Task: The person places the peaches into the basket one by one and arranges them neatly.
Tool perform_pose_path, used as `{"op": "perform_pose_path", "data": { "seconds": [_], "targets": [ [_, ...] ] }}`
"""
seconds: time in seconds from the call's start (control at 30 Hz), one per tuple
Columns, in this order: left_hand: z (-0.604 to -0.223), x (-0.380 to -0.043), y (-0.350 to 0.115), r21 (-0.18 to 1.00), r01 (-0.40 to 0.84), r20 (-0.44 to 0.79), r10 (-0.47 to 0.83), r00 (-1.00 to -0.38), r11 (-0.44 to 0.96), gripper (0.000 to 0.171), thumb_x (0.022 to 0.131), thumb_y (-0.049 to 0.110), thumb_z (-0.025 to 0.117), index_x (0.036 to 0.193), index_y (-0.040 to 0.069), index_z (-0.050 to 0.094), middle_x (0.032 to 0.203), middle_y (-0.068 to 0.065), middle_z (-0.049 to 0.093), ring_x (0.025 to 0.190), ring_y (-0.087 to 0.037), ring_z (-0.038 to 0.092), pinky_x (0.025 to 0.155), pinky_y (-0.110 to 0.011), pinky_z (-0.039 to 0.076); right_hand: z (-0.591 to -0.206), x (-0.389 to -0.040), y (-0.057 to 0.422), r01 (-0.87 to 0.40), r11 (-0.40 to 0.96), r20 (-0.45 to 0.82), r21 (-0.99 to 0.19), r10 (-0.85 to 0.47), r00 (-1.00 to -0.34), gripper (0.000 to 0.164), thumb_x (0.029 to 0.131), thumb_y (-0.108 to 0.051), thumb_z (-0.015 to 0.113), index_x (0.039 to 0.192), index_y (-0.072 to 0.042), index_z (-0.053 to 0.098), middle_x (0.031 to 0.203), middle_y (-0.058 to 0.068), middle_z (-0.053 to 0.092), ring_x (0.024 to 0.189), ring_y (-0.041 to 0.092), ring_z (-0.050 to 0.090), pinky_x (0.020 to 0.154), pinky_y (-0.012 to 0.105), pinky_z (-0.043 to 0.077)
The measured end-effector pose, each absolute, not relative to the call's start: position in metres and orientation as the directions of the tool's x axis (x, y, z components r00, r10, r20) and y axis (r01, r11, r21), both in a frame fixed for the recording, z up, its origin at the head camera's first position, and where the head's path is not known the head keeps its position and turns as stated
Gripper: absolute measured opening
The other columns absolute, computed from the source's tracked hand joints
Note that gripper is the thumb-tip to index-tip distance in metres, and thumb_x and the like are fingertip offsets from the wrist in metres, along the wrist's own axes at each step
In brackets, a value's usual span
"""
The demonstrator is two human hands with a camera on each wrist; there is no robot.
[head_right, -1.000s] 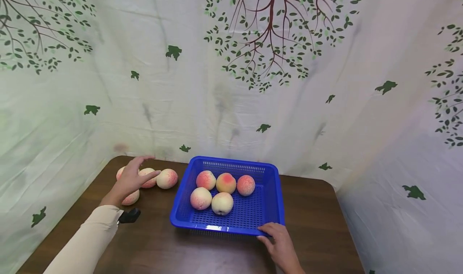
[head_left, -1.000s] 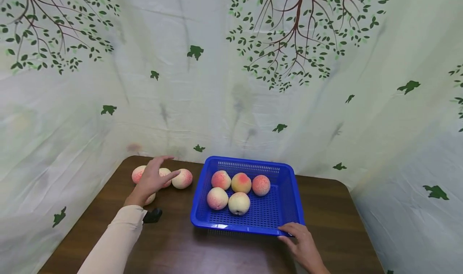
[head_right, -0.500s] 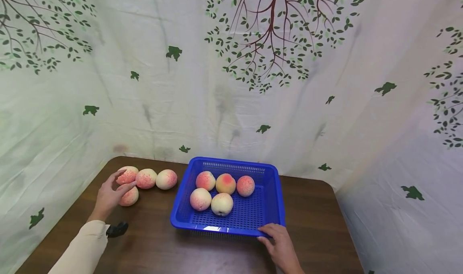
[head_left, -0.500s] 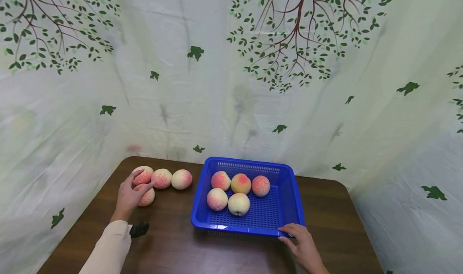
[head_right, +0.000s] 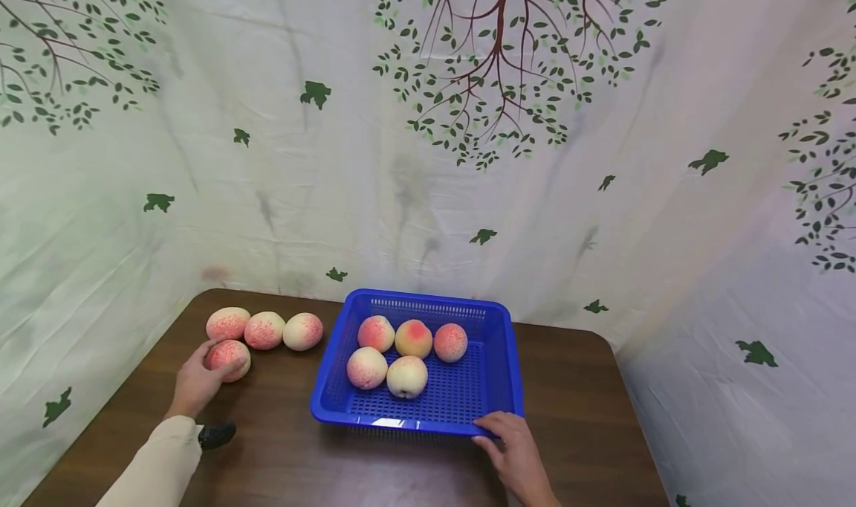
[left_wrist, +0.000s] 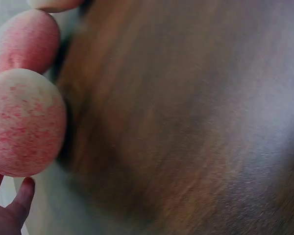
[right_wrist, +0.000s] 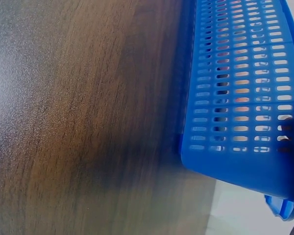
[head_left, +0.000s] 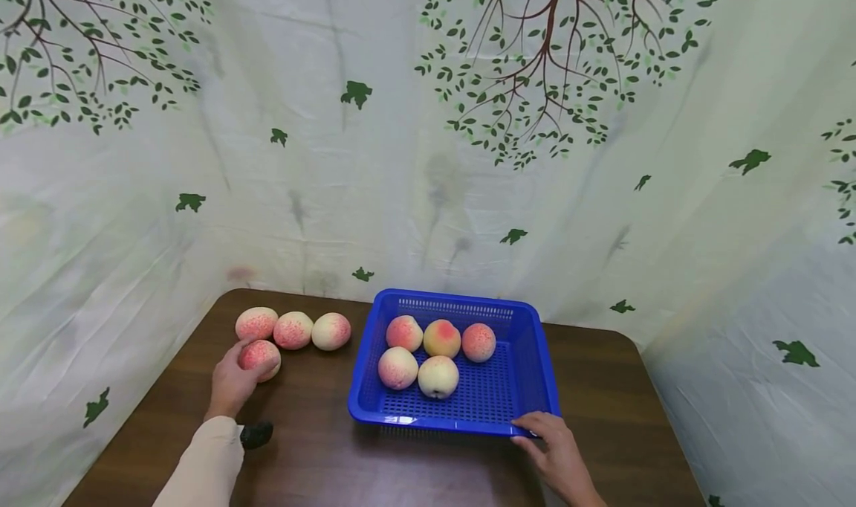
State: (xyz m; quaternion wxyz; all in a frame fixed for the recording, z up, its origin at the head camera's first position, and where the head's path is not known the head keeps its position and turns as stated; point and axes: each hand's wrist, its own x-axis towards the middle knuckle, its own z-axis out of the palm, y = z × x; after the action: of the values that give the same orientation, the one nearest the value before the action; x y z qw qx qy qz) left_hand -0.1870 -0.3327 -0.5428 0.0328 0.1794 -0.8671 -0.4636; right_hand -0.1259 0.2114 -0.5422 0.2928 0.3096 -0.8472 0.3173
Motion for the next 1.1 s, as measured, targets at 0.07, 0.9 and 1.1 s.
{"op": "perform_pose_path", "data": {
  "seconds": [0.07,0.9,1.1],
  "targets": [
    [-0.546,-0.187,-0.333,0.815,-0.277,-0.109,-0.336,-0.936,0.509,0.085,0.088,0.040,0.067,0.150,0.002,0.023,0.150,-0.029,0.026,0.133,-0.046,0.029,0.106,-0.062,0.026,-0.542,-0.126,0.211,-0.718,0.601,0.699,-0.352,-0.341,-0.629,0.036,0.057,0.000,0.083,0.091,-0.007,0.073,0.088,-0.002,0.069,0.082,0.017,0.062,0.080,0.024,0.041],
    [-0.562,-0.183,-0.333,0.814,-0.252,-0.018,-0.411,-0.912,0.523,0.081,0.082,0.023,0.076,0.146,0.004,0.031,0.144,-0.029,0.031,0.130,-0.046,0.030,0.103,-0.063,0.027,-0.542,-0.126,0.214,-0.719,0.603,0.695,-0.345,-0.350,-0.628,0.035,0.059,-0.001,0.083,0.091,-0.008,0.073,0.089,-0.002,0.069,0.082,0.017,0.063,0.080,0.024,0.042],
    [-0.557,-0.176,-0.328,0.851,-0.208,0.019,-0.425,-0.905,0.482,0.086,0.080,0.024,0.079,0.147,0.004,0.028,0.144,-0.027,0.032,0.130,-0.043,0.033,0.104,-0.061,0.028,-0.542,-0.126,0.213,-0.709,0.612,0.679,-0.349,-0.357,-0.642,0.033,0.059,-0.001,0.083,0.091,-0.008,0.073,0.089,-0.003,0.069,0.082,0.016,0.063,0.080,0.025,0.043]
  ]
}}
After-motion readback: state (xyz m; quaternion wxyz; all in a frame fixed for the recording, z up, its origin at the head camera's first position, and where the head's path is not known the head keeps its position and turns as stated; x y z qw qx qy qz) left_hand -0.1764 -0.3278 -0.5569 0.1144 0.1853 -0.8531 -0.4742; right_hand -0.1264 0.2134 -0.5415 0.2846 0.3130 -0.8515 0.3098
